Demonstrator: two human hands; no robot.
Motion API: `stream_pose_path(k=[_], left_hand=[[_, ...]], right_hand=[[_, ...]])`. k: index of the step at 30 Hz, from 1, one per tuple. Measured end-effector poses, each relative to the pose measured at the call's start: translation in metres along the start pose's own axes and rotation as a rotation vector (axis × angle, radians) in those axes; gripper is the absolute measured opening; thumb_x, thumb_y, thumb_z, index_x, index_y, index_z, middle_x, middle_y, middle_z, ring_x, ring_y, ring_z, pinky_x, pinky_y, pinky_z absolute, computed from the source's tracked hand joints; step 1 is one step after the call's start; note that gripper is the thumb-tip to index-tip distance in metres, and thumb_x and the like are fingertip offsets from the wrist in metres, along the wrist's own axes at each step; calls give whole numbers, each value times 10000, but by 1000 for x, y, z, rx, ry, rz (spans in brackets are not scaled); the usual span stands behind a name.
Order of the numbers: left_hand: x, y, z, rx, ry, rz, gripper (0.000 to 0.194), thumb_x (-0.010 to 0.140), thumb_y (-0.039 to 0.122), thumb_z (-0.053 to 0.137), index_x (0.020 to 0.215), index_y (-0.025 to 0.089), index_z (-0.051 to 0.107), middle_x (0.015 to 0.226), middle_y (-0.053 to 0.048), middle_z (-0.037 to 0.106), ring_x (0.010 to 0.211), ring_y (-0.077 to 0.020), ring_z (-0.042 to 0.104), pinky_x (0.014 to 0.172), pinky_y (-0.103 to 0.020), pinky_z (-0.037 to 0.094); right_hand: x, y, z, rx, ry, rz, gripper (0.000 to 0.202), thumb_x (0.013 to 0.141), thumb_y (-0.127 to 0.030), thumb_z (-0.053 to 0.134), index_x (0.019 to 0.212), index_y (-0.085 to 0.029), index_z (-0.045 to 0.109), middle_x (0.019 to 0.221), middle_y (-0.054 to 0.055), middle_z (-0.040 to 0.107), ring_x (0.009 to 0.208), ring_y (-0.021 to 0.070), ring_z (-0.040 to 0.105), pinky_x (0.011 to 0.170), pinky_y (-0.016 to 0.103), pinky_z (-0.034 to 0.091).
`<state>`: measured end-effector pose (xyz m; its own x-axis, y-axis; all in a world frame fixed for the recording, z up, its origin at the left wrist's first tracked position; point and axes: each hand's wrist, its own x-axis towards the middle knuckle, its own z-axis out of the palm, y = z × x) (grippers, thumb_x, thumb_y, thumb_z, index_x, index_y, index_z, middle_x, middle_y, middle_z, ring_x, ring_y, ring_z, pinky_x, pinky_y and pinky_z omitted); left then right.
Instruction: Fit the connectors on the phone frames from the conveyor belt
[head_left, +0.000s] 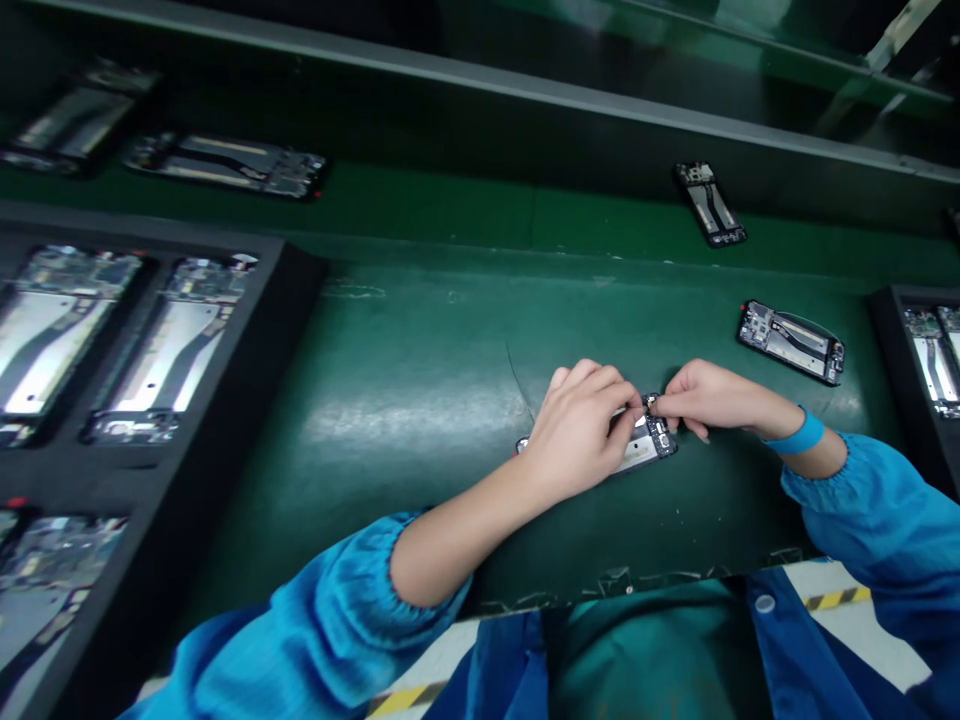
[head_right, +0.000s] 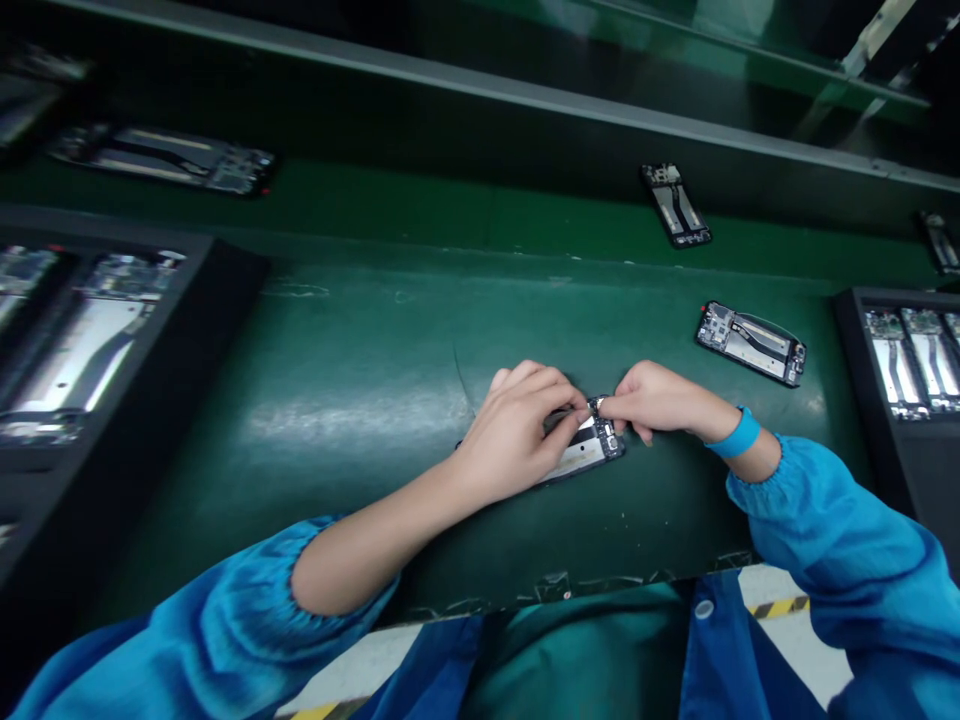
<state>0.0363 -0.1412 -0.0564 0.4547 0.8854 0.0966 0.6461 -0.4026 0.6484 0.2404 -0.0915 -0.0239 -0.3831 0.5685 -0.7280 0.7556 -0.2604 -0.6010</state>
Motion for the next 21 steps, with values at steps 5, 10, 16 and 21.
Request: stream_pose_path(k=[5, 10, 16, 21], left_hand=[[6, -1, 3, 54, -3, 15, 149, 1001, 205, 503, 926, 216, 631, 963, -38, 681, 983, -236, 542, 789, -375, 339], [8, 2, 9, 231, 0, 54, 178, 1017, 208, 465, 934, 194, 621, 908, -54, 687, 917, -247, 536, 754, -387, 335], [12, 8, 16, 386, 28, 45, 137, 979, 216, 521, 901, 175, 626, 866, -67, 680, 863, -256, 556, 733, -404, 335], [4, 6, 7, 279, 86, 58, 172, 1000, 272, 532, 1081, 193, 662, 1033, -65, 707, 986, -259, 588, 810, -411, 370]], right_hand=[[2, 3, -1, 28, -22, 7, 307, 862, -303, 611, 588, -179, 675, 374, -28, 523, 369, 85, 410, 434, 234, 292], [1, 3, -2, 14, -26, 19, 308, 850, -339, 617, 595, -177, 676, 381, -27, 516, 376, 90, 409, 442, 241, 294], [-3, -2, 7, -221, 140, -11, 371, 846, -337, 576, 523, -173, 658, 399, -29, 447, 423, 99, 368, 443, 274, 240], [-14, 12, 7, -48, 206, -270, 366, 938, -346, 531, 678, -160, 711, 609, 1, 577, 569, 123, 481, 540, 265, 353]])
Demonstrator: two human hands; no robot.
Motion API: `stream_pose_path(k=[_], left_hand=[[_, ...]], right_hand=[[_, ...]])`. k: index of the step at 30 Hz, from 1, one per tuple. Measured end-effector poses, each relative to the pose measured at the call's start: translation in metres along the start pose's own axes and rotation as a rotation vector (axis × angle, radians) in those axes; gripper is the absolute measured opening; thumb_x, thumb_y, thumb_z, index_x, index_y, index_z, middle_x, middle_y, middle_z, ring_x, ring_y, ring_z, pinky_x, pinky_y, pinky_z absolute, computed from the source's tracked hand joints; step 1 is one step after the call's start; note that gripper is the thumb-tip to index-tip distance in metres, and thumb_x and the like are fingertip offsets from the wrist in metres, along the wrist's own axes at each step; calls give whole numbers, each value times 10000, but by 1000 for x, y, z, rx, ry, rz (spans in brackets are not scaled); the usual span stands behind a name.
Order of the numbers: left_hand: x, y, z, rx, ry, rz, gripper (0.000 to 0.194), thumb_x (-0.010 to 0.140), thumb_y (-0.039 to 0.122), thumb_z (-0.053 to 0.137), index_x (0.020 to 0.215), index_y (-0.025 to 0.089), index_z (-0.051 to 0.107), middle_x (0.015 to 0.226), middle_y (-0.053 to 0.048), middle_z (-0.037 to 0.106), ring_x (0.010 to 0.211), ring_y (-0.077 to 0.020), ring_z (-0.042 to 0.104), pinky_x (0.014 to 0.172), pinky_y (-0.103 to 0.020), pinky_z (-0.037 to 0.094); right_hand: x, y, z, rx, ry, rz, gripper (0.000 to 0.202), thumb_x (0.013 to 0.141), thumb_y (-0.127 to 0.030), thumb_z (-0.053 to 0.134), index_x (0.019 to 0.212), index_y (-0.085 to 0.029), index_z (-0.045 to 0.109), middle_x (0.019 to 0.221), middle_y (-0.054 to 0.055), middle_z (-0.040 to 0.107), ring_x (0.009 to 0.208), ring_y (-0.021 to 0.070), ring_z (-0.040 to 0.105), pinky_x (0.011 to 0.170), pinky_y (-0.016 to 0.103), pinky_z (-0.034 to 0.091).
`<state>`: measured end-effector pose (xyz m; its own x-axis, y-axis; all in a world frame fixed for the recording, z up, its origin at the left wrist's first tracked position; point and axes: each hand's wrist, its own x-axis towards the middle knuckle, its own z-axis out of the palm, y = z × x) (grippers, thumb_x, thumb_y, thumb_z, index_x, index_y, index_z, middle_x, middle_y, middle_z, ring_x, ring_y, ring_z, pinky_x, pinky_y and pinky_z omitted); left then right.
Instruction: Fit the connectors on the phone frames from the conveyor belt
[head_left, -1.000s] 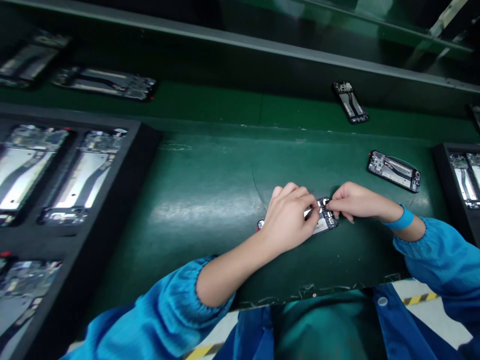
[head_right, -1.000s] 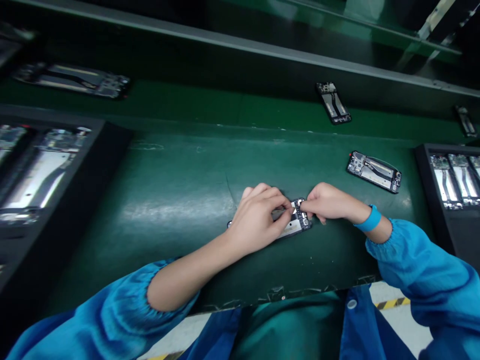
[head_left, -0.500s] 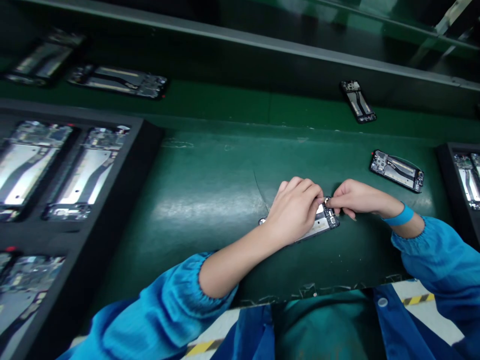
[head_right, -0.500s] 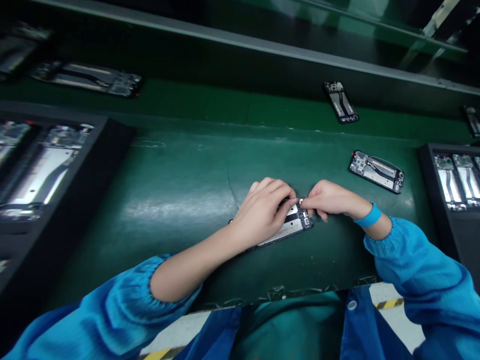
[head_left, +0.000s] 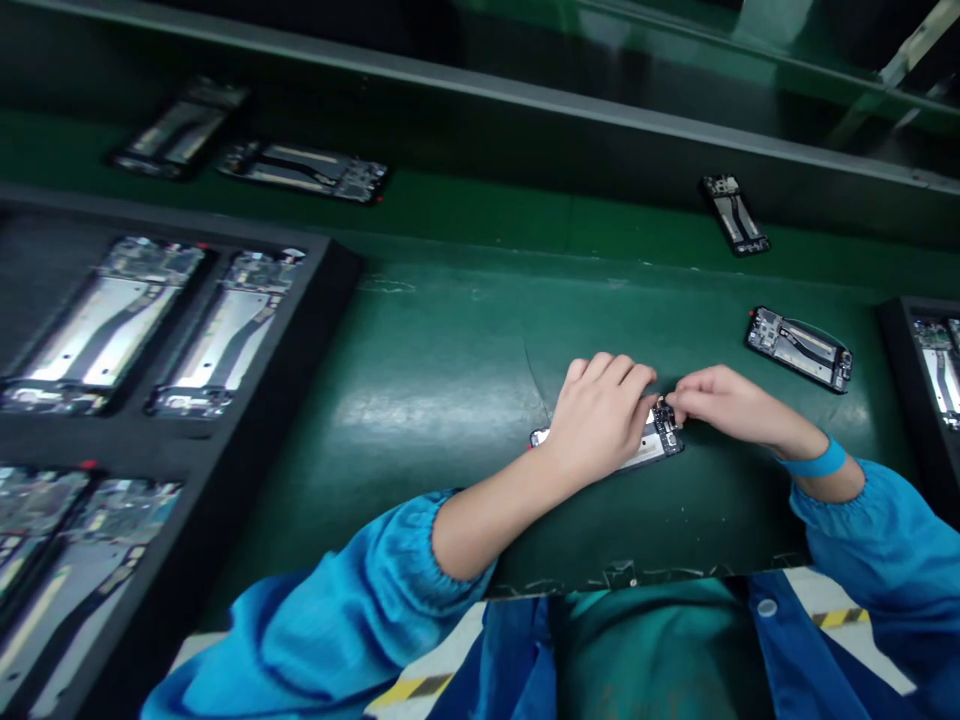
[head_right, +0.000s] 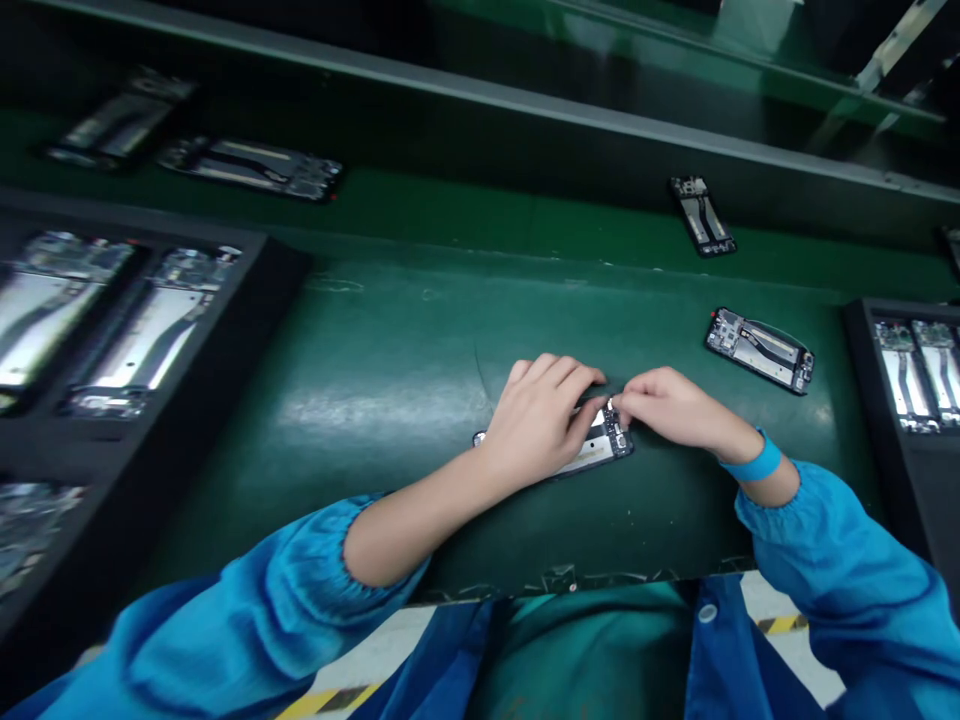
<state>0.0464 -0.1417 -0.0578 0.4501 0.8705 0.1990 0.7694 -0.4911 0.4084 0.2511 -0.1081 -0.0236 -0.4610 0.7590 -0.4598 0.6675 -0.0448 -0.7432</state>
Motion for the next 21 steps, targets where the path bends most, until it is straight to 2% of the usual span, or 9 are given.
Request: stream_pose_path(k=[3, 5, 11, 13, 16, 18, 21], left_hand=[[-15, -7, -10, 36, 7, 177, 306, 1020, 372, 516, 1258, 236, 653, 1284, -93, 663, 1191, -314, 549, 933, -479, 362], [-25, -13, -14, 60, -32, 283, 394, 1028, 442, 499, 1351, 251, 622, 1415, -103, 606, 1292, -348, 501, 1003, -527, 335], [-32, -24, -14, 33, -110, 342, 487, 1027, 526, 481, 1420, 260, 594, 1542, -118, 507, 1409, -379, 418, 1099, -584, 291], [-31, -26, -14, 36, -128, 359, 546, 1005, 579, 498, 1446, 267, 572, 1564, -124, 481, 1424, -391, 403, 1108, -601, 280], [-31, -26, -13, 54, -151, 362, 609, 975, 632, 518, 1469, 275, 548, 1587, -131, 450, 1435, -404, 387, 1116, -620, 265], [-32, -26, -14, 61, -160, 351, 640, 968, 635, 526, 1488, 260, 525, 1584, -139, 452, 1435, -402, 387, 1125, -619, 259], [-32, -27, -14, 60, -176, 334, 685, 957, 644, 533, 1501, 228, 506, 1570, -154, 466, 1429, -406, 391, 1132, -621, 256]], right_hand=[[-16, 3, 3, 84, 188, -241, 352, 1029, -341, 482, 920, -172, 771, 824, 34, 636, 751, 144, 572, 707, 274, 442], [-27, 4, 12, 17, 283, -363, 306, 1053, -314, 492, 1002, -173, 758, 836, 35, 631, 768, 144, 577, 718, 276, 443], [-41, 10, 36, -271, 305, -697, 168, 1028, -212, 558, 974, -144, 701, 832, 70, 682, 759, 177, 570, 715, 312, 453], [-41, 13, 34, -382, 308, -705, 159, 1021, -220, 570, 967, -145, 700, 831, 74, 687, 752, 183, 573, 701, 319, 447], [-38, 18, 28, -536, 319, -621, 243, 1027, -270, 563, 842, -161, 675, 753, 56, 651, 711, 185, 560, 663, 329, 414], [-31, 21, 26, -442, 339, -586, 322, 1036, -278, 548, 740, -176, 622, 669, 24, 587, 642, 160, 528, 618, 312, 392], [-16, 24, 26, -118, 445, -564, 378, 1046, -242, 522, 675, -187, 570, 609, -14, 514, 572, 125, 492, 574, 280, 382]])
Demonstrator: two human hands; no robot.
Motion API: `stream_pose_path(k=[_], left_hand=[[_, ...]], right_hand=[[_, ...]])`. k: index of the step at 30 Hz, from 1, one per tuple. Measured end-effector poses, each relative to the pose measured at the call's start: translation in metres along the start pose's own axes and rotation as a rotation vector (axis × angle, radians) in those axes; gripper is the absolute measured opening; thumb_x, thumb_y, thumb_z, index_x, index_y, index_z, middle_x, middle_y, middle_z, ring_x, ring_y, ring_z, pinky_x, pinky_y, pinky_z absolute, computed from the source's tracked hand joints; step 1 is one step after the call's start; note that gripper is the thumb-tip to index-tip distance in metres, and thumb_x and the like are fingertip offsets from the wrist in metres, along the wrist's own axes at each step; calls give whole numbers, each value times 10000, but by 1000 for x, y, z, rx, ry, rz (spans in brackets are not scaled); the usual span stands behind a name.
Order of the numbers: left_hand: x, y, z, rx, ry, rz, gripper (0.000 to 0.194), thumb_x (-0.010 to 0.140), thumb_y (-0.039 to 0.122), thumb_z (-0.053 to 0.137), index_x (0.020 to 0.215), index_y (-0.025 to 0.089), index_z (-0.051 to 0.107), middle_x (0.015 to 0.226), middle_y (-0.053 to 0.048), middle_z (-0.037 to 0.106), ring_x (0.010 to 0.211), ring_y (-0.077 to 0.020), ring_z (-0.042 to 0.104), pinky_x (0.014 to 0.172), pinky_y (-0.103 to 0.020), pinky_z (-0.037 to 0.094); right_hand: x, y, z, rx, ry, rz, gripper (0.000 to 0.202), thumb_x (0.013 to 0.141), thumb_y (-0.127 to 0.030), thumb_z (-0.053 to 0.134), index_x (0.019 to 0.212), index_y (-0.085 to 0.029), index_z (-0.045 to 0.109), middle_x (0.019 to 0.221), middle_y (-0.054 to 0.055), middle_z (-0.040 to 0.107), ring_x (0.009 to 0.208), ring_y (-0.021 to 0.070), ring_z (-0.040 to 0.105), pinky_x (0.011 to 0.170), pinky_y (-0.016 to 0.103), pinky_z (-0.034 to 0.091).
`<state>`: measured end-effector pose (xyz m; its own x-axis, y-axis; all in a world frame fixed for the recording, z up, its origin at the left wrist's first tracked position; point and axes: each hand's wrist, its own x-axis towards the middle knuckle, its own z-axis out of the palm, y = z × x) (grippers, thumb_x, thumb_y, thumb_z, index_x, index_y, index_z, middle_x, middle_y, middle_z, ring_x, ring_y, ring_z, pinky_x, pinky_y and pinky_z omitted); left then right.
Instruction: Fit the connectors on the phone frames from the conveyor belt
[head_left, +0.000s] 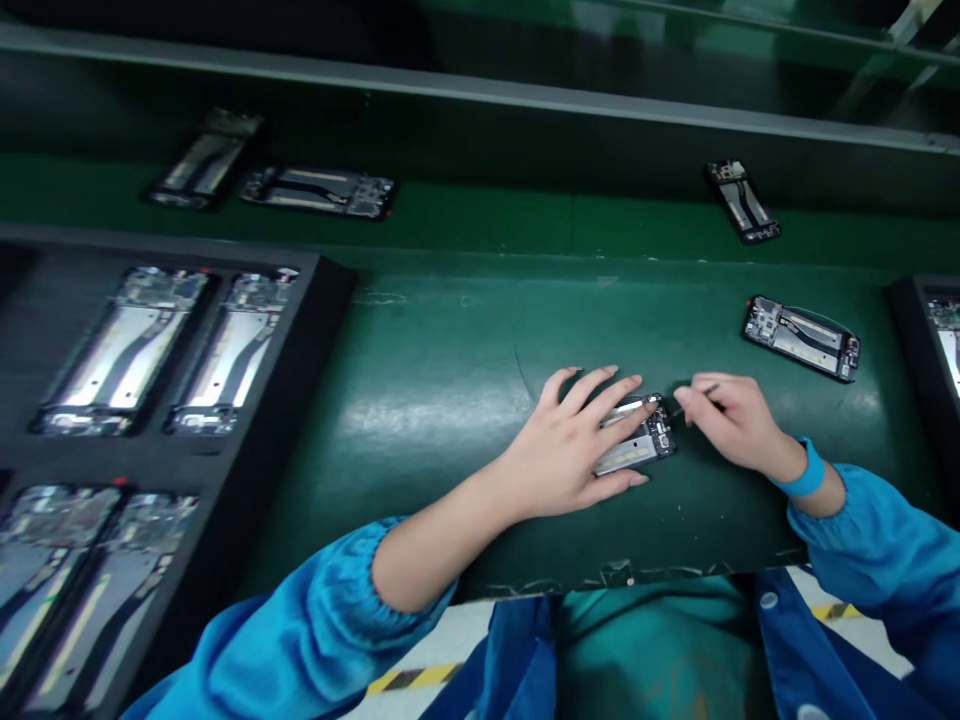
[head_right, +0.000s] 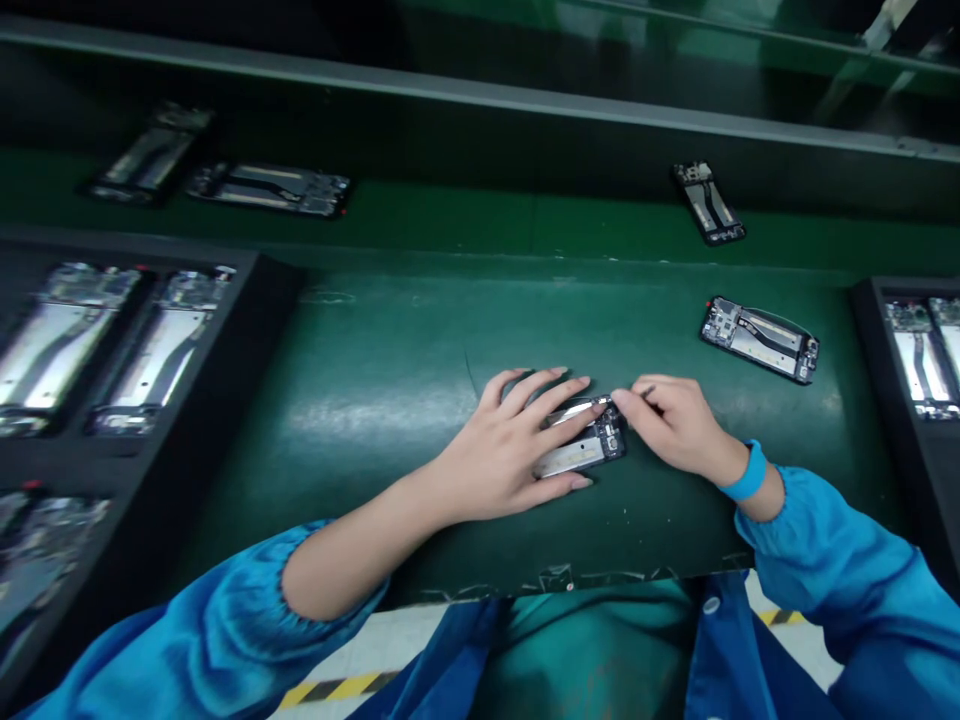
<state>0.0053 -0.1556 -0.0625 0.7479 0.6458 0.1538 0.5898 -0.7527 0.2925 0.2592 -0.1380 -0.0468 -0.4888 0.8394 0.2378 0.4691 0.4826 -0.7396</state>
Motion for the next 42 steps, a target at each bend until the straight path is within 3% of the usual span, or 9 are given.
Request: stream_pose_path(k=[4, 9, 16, 20, 25, 28, 31, 34, 42], left_hand=[[1, -1, 0, -1, -8, -5, 701, 944, 660, 538, 1502, 238, 504, 1557, -164, 472, 1420, -414, 398, 1125, -630, 266], [1, -1, 0, -2, -13, -18, 684, 949, 653, 534, 1486, 230, 521, 1513, -174, 509, 1398, -403, 417, 1101, -616, 296], [2, 0, -1, -7, -14, -25, 663, 953, 639, 537, 1482, 240, 529, 1514, -183, 498, 1394, -412, 416, 1090, -624, 303], [2, 0, -1, -36, 5, -27, 657, 940, 614, 573, 1473, 232, 541, 1492, -181, 517, 1383, -418, 429, 1094, -631, 303], [2, 2, 1, -62, 55, -80, 590, 890, 577, 632, 1365, 227, 636, 1364, -168, 588, 1374, -411, 441, 1102, -633, 290], [3, 3, 1, -61, 42, -98, 563, 883, 556, 631, 1344, 235, 648, 1321, -161, 595, 1393, -404, 419, 1111, -631, 282], [4, 3, 2, -38, 28, -63, 537, 930, 527, 582, 1374, 228, 624, 1334, -162, 595, 1395, -392, 426, 1114, -623, 285], [4, 2, 3, -3, 40, -21, 517, 967, 524, 539, 1395, 243, 611, 1375, -161, 591, 1392, -391, 437, 1098, -627, 300], [4, 4, 6, -15, 56, -11, 498, 960, 518, 563, 1384, 265, 632, 1410, -167, 577, 1391, -411, 437, 1092, -647, 302]], right_hand=[[12, 11, 9, 65, 111, -34, 299, 1029, -221, 554, 735, -185, 603, 656, -5, 545, 612, 131, 518, 594, 278, 397], [13, 15, 12, -83, 25, -126, 307, 1041, -251, 534, 742, -191, 572, 686, 14, 564, 644, 146, 523, 617, 294, 402], [9, 13, 13, -237, -9, -82, 359, 1057, -296, 476, 729, -191, 580, 695, 29, 586, 656, 157, 536, 644, 305, 411], [13, 11, 13, -146, 1, 24, 379, 1048, -321, 473, 707, -197, 579, 694, 33, 611, 648, 155, 555, 639, 299, 418], [24, 10, 6, -27, -30, 321, 411, 997, -385, 526, 648, -190, 620, 683, 45, 666, 663, 154, 611, 644, 274, 458], [33, 9, -4, 185, -154, 610, 389, 945, -386, 555, 631, -175, 641, 570, 29, 624, 502, 127, 563, 492, 236, 438], [41, 6, -13, 262, -450, 830, 337, 882, -314, 585, 588, -159, 645, 457, 5, 572, 360, 99, 496, 346, 204, 334], [47, 2, -14, 223, -587, 842, 304, 853, -261, 582, 580, -151, 657, 463, 15, 613, 352, 94, 531, 307, 175, 307], [59, -2, -5, 193, -650, 838, 277, 825, -230, 563, 579, -146, 658, 438, 12, 613, 333, 86, 539, 283, 146, 323]])
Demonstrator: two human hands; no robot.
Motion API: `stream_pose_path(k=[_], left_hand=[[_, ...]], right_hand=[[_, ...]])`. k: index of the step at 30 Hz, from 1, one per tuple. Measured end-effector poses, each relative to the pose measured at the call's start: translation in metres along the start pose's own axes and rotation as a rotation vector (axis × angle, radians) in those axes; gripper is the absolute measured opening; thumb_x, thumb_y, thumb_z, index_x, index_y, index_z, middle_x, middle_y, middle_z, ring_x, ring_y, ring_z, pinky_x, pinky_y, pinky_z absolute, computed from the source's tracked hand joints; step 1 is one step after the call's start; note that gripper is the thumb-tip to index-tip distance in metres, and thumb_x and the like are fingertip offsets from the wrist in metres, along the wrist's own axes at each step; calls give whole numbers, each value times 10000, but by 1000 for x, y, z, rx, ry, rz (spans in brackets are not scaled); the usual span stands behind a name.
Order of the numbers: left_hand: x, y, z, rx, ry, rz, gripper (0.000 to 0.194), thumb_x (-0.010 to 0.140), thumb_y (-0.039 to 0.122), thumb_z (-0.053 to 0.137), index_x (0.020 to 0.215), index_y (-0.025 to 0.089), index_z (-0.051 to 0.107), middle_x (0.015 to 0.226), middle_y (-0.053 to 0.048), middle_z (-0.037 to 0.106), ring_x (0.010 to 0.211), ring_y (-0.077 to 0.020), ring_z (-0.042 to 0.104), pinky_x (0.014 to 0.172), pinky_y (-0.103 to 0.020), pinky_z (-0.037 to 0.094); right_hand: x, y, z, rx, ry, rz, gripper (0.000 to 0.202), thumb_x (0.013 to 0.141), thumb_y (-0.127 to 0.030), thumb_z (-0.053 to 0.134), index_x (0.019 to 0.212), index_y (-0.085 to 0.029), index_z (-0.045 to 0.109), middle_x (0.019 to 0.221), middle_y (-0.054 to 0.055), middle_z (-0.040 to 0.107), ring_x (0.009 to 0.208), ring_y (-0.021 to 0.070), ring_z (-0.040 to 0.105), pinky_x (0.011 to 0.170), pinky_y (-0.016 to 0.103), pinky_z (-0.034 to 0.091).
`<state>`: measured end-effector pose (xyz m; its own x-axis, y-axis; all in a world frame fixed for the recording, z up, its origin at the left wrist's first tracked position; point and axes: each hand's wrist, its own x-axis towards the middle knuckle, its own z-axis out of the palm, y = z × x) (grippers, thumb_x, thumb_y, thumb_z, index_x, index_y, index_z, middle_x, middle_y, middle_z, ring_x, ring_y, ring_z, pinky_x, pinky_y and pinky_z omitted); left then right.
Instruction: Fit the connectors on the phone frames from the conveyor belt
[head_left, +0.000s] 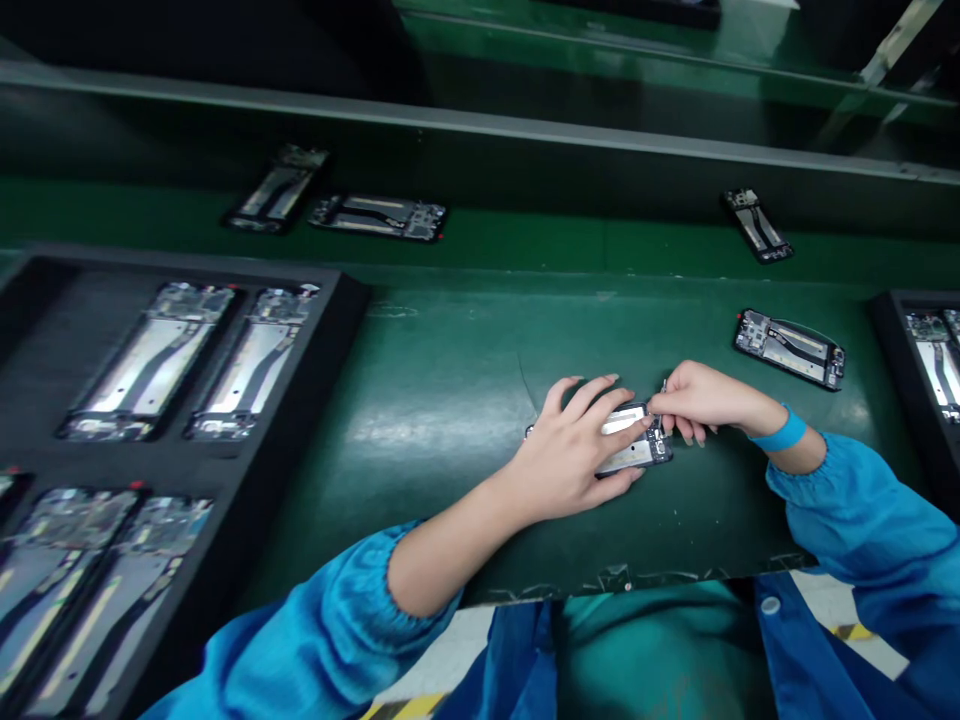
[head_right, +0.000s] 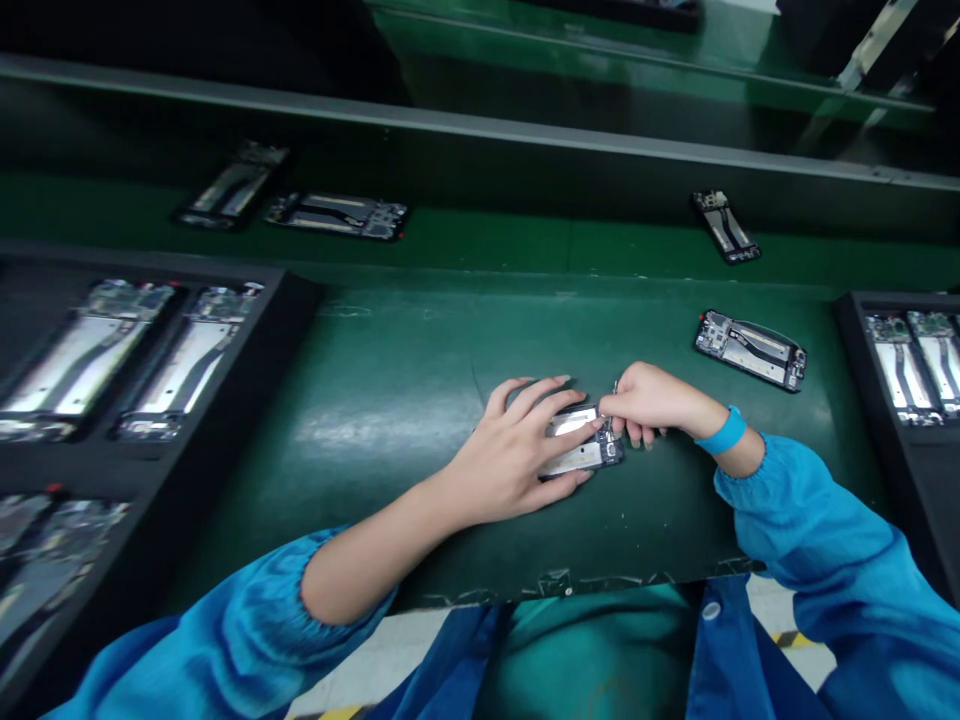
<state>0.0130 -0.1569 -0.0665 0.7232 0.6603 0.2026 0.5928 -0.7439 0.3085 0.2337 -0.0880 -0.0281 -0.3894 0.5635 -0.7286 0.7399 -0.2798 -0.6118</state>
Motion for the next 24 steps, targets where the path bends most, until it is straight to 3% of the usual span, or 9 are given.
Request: stream_pose_path(k=[3, 5, 8, 10, 12, 15, 24], left_hand=[[1, 0, -3, -35, 7, -1, 495, 946, 523, 595, 1368, 270, 647, 1426, -161, 565, 1395, -409, 426, 1103, -634, 294], [-1, -6, -12, -85, 15, -59, 476, 943, 527, 613, 1344, 275, 663, 1392, -144, 594, 1330, -378, 493, 1082, -589, 329], [-10, -29, -33, -219, -8, -282, 300, 983, 429, 584, 1161, 253, 750, 1103, -76, 722, 1024, -246, 653, 945, -436, 437], [-18, -47, -45, -386, -91, -385, 230, 976, 350, 588, 994, 233, 785, 911, -35, 734, 834, -179, 667, 808, -335, 471], [-24, -60, -52, -548, -158, -426, 205, 948, 324, 620, 906, 218, 791, 856, -25, 728, 769, -156, 663, 721, -285, 477], [-25, -66, -52, -610, -147, -441, 200, 934, 318, 641, 871, 202, 791, 852, -30, 732, 776, -156, 667, 707, -275, 486], [-13, -67, -43, -584, -116, -315, 211, 943, 305, 631, 836, 214, 789, 833, -22, 766, 815, -166, 681, 814, -327, 493]], right_hand=[[1, -3, 1, 0, 0, 21, 277, 821, -198, 548, 564, -150, 639, 432, 15, 615, 325, 84, 535, 284, 146, 327], [1, -5, 3, -8, 3, 25, 293, 822, -175, 531, 546, -154, 627, 442, 24, 629, 331, 87, 547, 293, 150, 342], [2, -3, 4, -11, -14, 30, 314, 825, -166, 519, 536, -147, 643, 514, 56, 687, 355, 95, 579, 297, 156, 354], [2, 0, 4, 3, -28, 43, 309, 823, -178, 531, 549, -141, 669, 558, 75, 715, 377, 104, 603, 299, 159, 367], [3, 2, 3, 19, -34, 60, 302, 820, -187, 544, 558, -136, 686, 564, 86, 719, 404, 119, 631, 309, 161, 391], [4, 2, 1, 33, -50, 84, 308, 825, -190, 549, 558, -131, 692, 559, 96, 717, 435, 134, 656, 322, 161, 413], [3, 2, 1, 40, -38, 88, 305, 820, -198, 576, 539, -143, 681, 544, 102, 711, 458, 146, 670, 322, 162, 431]])
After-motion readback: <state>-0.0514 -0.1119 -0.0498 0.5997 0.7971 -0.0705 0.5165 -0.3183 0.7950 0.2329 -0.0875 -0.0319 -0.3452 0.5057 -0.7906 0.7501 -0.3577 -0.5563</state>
